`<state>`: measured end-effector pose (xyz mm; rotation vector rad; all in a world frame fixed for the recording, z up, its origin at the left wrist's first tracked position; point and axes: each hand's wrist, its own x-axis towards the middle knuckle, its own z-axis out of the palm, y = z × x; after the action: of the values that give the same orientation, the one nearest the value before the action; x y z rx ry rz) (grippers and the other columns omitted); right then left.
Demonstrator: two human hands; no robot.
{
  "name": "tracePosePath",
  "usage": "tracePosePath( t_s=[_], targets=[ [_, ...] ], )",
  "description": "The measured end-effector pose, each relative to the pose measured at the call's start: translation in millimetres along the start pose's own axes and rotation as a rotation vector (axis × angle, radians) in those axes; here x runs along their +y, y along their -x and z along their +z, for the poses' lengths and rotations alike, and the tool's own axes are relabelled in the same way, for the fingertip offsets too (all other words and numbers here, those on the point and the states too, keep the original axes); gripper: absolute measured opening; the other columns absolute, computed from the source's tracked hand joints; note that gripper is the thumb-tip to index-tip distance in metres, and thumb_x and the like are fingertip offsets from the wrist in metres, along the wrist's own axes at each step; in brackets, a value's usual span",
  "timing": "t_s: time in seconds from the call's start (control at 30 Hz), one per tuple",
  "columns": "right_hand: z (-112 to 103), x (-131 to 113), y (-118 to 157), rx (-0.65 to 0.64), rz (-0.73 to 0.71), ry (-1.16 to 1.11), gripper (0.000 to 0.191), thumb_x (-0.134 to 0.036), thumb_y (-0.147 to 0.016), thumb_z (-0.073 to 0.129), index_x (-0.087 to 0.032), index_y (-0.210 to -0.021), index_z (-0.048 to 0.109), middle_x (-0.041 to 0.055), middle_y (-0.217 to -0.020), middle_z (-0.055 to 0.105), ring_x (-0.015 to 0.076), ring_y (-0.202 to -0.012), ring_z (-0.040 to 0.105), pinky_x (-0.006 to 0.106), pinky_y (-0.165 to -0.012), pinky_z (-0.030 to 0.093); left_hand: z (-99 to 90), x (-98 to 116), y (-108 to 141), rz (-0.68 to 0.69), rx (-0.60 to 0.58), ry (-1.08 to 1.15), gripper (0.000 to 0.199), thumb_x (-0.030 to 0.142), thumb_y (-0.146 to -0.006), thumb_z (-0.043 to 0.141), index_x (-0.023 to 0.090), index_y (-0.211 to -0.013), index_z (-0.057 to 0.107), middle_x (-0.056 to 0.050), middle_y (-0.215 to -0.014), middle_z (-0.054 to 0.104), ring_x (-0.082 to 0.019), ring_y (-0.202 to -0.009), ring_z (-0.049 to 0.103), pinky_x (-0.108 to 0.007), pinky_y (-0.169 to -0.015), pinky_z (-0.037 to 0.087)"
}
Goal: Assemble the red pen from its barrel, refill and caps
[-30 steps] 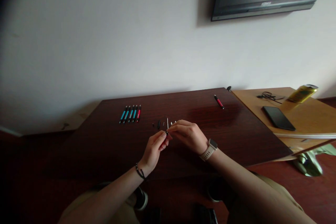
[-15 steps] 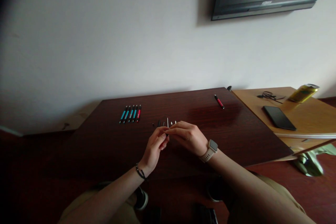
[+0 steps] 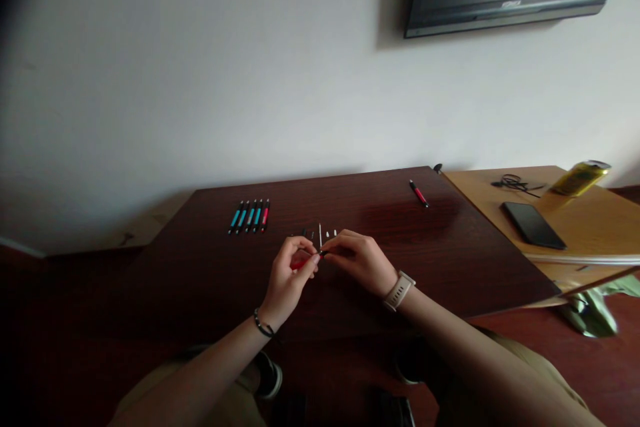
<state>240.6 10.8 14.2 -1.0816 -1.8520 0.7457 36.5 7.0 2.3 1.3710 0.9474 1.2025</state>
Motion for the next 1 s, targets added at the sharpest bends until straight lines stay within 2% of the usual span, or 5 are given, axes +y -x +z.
tracePosePath(
  t_s=[0.17,0.33,0.53,0.83,1.0],
  targets=[
    [2,13,0,-0.114,0.087,-0.015,0.014,-0.03,-0.092,0.072,-0.023,-0.103,0.079,0.0028,-0.098,0.079,0.0203,-0.089,0.073,0.032,-0.082,0.055,-1.4,0,-3,0.025,-0.049,0.032,0.026,0.036,-0.091,0.075,0.02,-0.105,0.06,-0.006,-0.1,0.065,-0.017,-0.081,0.066,-0.031,-0.075,0.054],
    [11,18,4,-0.196,0.091,-0.011,0.021,-0.025,-0.092,0.07,-0.023,-0.111,0.076,0.0019,-0.097,0.08,0.0197,-0.087,0.073,0.03,-0.08,0.054,-2.2,-8,-6,0.026,-0.089,-0.081,0.019,0.036,-0.094,0.071,0.02,-0.102,0.065,-0.006,-0.096,0.068,-0.018,-0.081,0.067,-0.03,-0.076,0.053],
    [18,16,5,-0.23,0.107,0.114,0.017,-0.019,-0.088,0.068,-0.02,-0.104,0.073,0.0017,-0.088,0.078,0.0182,-0.075,0.07,0.026,-0.069,0.05,-0.2,-10,-2,0.072,-0.17,-0.214,0.022,0.026,-0.094,0.07,0.022,-0.115,0.069,-0.01,-0.115,0.069,-0.02,-0.091,0.068,-0.032,-0.082,0.054],
    [-34,70,-15,-0.05,0.165,0.454,0.008,-0.026,-0.089,0.068,-0.021,-0.095,0.069,0.0033,-0.087,0.074,0.018,-0.072,0.065,0.027,-0.069,0.045,1.2,-17,1,0.14,-0.184,-0.361,0.024,0.016,-0.096,0.062,0.022,-0.12,0.062,-0.009,-0.12,0.066,-0.017,-0.095,0.068,-0.031,-0.081,0.057],
    [-46,96,-27,-0.008,0.175,0.426,0.009,-0.029,-0.088,0.07,-0.022,-0.094,0.072,0.0025,-0.086,0.074,0.019,-0.074,0.065,0.028,-0.07,0.046,2.9,-13,1,0.176,-0.212,-0.387,0.022,0.013,-0.097,0.06,0.022,-0.117,0.063,-0.007,-0.116,0.065,-0.015,-0.093,0.067,-0.029,-0.08,0.057]
  ],
)
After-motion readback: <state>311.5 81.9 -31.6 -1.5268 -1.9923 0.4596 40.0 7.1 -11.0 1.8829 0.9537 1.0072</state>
